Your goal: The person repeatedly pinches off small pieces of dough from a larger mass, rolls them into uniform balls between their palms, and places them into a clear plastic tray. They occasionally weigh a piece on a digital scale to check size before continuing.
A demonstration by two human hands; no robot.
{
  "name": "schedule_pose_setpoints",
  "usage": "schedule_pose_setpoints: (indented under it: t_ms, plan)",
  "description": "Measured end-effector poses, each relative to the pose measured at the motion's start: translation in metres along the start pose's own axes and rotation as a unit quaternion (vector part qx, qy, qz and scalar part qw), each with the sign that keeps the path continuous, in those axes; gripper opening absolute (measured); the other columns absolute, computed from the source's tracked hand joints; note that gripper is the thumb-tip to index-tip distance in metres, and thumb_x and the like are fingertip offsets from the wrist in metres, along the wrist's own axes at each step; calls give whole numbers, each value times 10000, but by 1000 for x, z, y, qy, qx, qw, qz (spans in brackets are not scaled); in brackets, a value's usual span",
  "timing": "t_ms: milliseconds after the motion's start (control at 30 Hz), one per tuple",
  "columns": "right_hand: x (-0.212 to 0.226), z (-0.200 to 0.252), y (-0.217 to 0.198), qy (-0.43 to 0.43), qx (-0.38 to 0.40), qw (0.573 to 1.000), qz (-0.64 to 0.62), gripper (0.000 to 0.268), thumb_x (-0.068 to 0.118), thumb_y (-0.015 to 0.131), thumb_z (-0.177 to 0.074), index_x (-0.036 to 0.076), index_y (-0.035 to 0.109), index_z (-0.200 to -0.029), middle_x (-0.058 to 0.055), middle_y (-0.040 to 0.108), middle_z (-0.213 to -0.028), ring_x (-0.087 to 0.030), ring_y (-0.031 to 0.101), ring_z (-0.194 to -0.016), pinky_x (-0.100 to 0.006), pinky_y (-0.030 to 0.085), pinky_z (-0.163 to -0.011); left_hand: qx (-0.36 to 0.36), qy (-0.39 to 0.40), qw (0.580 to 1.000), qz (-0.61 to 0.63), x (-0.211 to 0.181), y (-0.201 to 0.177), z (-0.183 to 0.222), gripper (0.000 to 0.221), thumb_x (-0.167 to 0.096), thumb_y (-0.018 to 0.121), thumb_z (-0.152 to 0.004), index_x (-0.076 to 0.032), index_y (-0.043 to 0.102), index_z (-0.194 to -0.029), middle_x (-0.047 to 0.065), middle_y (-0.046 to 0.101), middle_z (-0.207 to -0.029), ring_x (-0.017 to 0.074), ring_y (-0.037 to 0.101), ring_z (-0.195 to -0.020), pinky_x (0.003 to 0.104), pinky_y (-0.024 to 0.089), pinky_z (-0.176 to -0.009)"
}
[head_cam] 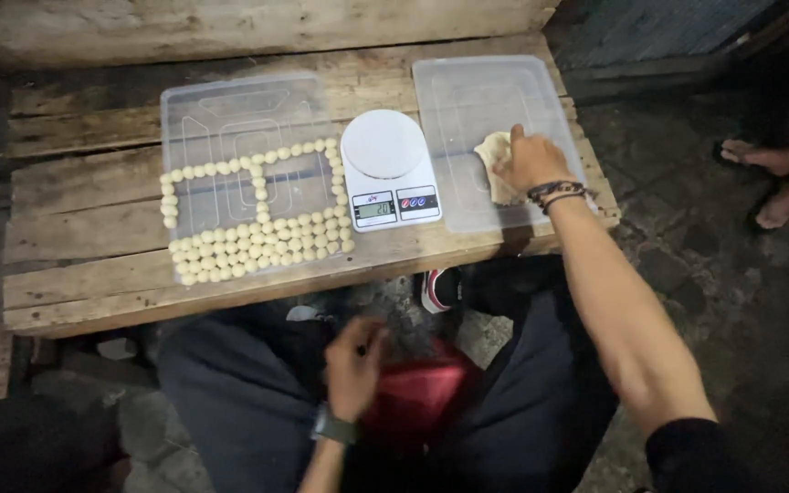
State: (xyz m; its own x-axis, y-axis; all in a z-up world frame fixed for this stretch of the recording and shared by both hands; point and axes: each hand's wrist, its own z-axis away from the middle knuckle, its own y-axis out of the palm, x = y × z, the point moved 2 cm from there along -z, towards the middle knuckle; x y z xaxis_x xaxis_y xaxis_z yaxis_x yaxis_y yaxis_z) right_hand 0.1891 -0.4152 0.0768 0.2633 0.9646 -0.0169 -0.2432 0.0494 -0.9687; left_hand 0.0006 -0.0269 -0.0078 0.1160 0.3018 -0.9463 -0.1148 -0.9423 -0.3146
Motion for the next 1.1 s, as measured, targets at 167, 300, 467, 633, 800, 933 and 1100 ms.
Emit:
schedule_pose_setpoints:
  t_ms: [167,300,467,633,800,933,1100]
  plan:
    - [9,-5,19,-79,-43,996,0,485,342,677,-953,100,484,-1326,-313,656,-1057,-560,648,-917,-619,507,-774,126,-46,990,41,1,35,27,253,-275,718,-922,-123,725,-1125,72,804,-1074,202,791,-949,314,624,-849]
    - [11,-32,43,-92,-56,994,32,525,353,726,-917,134,553,-1362,-282,676,-1106,-534,672,-919,-579,530,-753,137,-57,988,-39,18,43,34,257,-320,722,-934,-148,700,-1124,34,739,-809,169,673,-631,334,550,-559]
    - [-6,-69,86,-149,-128,971,139,142,234,680,-958,145,705,-1065,-191,711,-898,-429,729,-761,-512,574,-619,221,-201,953,-50,12,35,29,305,-315,648,-960,-179,666,-1233,53,771,-1161,192,771,-1006,320,642,-858]
    - [9,-47,56,-115,-72,989,60,231,123,552,-1028,34,550,-1241,-285,681,-959,-521,669,-866,-589,539,-704,196,-144,968,-69,51,45,39,380,-421,664,-934,-165,681,-1215,78,775,-1159,261,766,-1009,391,615,-830]
    - [-2,-35,45,-75,-70,992,-79,305,48,488,-984,-78,417,-1253,-365,630,-912,-589,599,-892,-651,454,-685,187,-165,961,-122,74,54,50,456,-504,692,-885,-280,662,-1282,114,773,-1129,394,733,-1002,521,587,-760]
    - [-24,-40,48,-43,-103,954,-277,100,15,450,-987,75,516,-1030,-243,597,-874,-430,638,-801,-496,505,-703,210,-105,967,-94,48,44,38,282,-346,666,-944,-202,720,-1180,77,783,-1107,275,771,-934,417,618,-740]
    - [-20,-32,31,-35,-78,937,-338,261,-41,390,-998,70,622,-956,-149,655,-699,-228,707,-648,-394,563,-595,191,-107,969,-117,82,59,46,315,-411,694,-912,-227,700,-1168,88,760,-1160,368,732,-1014,501,569,-811]
